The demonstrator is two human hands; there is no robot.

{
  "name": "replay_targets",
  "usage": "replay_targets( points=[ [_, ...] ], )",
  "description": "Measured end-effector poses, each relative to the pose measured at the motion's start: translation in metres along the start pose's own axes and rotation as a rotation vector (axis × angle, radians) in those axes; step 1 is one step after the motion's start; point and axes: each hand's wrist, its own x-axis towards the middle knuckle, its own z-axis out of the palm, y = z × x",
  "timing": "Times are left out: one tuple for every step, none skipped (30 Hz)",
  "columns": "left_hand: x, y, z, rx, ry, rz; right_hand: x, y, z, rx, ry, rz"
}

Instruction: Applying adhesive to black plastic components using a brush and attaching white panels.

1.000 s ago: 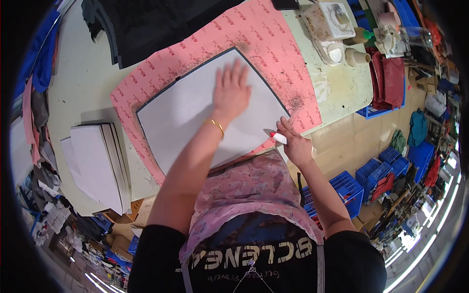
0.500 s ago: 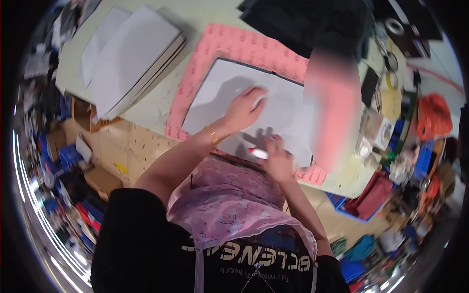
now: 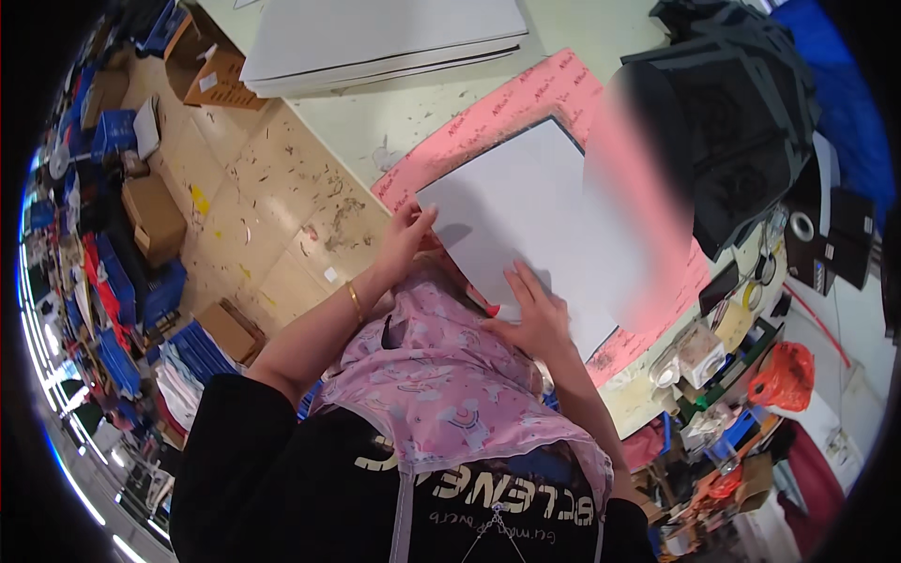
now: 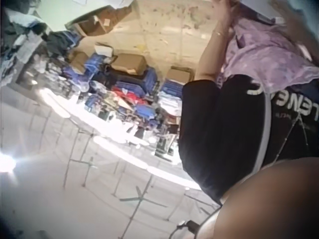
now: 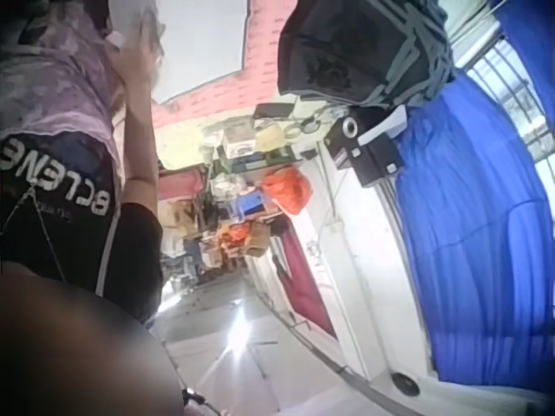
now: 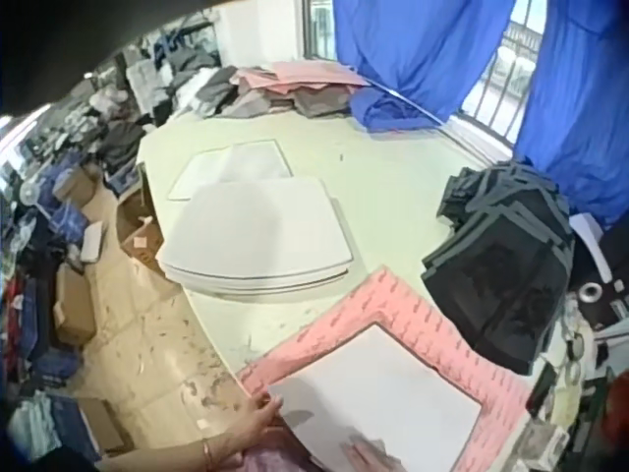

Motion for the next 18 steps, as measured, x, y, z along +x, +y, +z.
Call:
replay_targets(
  points=[
    [0.008, -0.007, 0.001, -0.015, 0.009, 0.0, 0.012, 0.005, 0.002, 0.015, -0.002, -0.01],
    [0.013, -0.012, 0.003, 0.085, 0.083, 0.067, 0.024, 0.008, 0.002, 0.029, -0.003, -0.017],
    [0.017, -0.017, 0.004, 0.187, 0.158, 0.134, 0.037, 0.011, 0.003, 0.045, -0.003, -0.024],
    [0.02, -0.022, 0.005, 0.179, 0.158, 0.131, 0.05, 0.015, 0.007, -0.012, -0.076, 0.012],
    [0.023, -0.026, 0.007, 0.262, 0.178, 0.189, 0.064, 0.019, 0.012, -0.069, -0.147, 0.048],
    [0.026, -0.031, 0.007, 0.346, 0.203, 0.247, 0.081, 0.017, 0.013, -0.072, -0.152, 0.042],
    [0.026, -0.034, 0.007, 0.43, 0.231, 0.304, 0.099, 0.009, 0.011, -0.158, -0.272, 0.101],
    [0.027, -0.036, 0.005, 0.517, 0.259, 0.361, 0.112, 0.005, 0.011, -0.244, -0.391, 0.161],
    [0.027, -0.036, 0.007, 0.512, 0.26, 0.359, 0.119, 0.007, 0.014, -0.247, -0.394, 0.159],
    [0.028, -0.035, 0.008, 0.547, 0.26, 0.356, 0.126, 0.01, 0.017, -0.267, -0.423, 0.194],
    [0.028, -0.034, 0.009, 0.582, 0.262, 0.354, 0.132, 0.011, 0.02, -0.286, -0.45, 0.228],
    [0.028, -0.033, 0.009, 0.617, 0.262, 0.352, 0.136, 0.013, 0.022, -0.305, -0.478, 0.263],
    [0.028, -0.032, 0.01, 0.652, 0.262, 0.35, 0.137, 0.014, 0.024, -0.324, -0.505, 0.299],
    [0.028, -0.031, 0.009, 0.65, 0.265, 0.349, 0.139, 0.014, 0.024, -0.326, -0.506, 0.295],
    [0.027, -0.031, 0.008, 0.649, 0.264, 0.343, 0.141, 0.016, 0.022, -0.313, -0.52, 0.307],
    [0.026, -0.03, 0.006, 0.648, 0.262, 0.336, 0.141, 0.017, 0.021, -0.301, -0.534, 0.32],
    [0.026, -0.03, 0.005, 0.648, 0.26, 0.329, 0.142, 0.019, 0.019, -0.288, -0.549, 0.333],
    [0.026, -0.03, 0.005, 0.648, 0.257, 0.321, 0.142, 0.02, 0.019, -0.274, -0.563, 0.347]
  ],
)
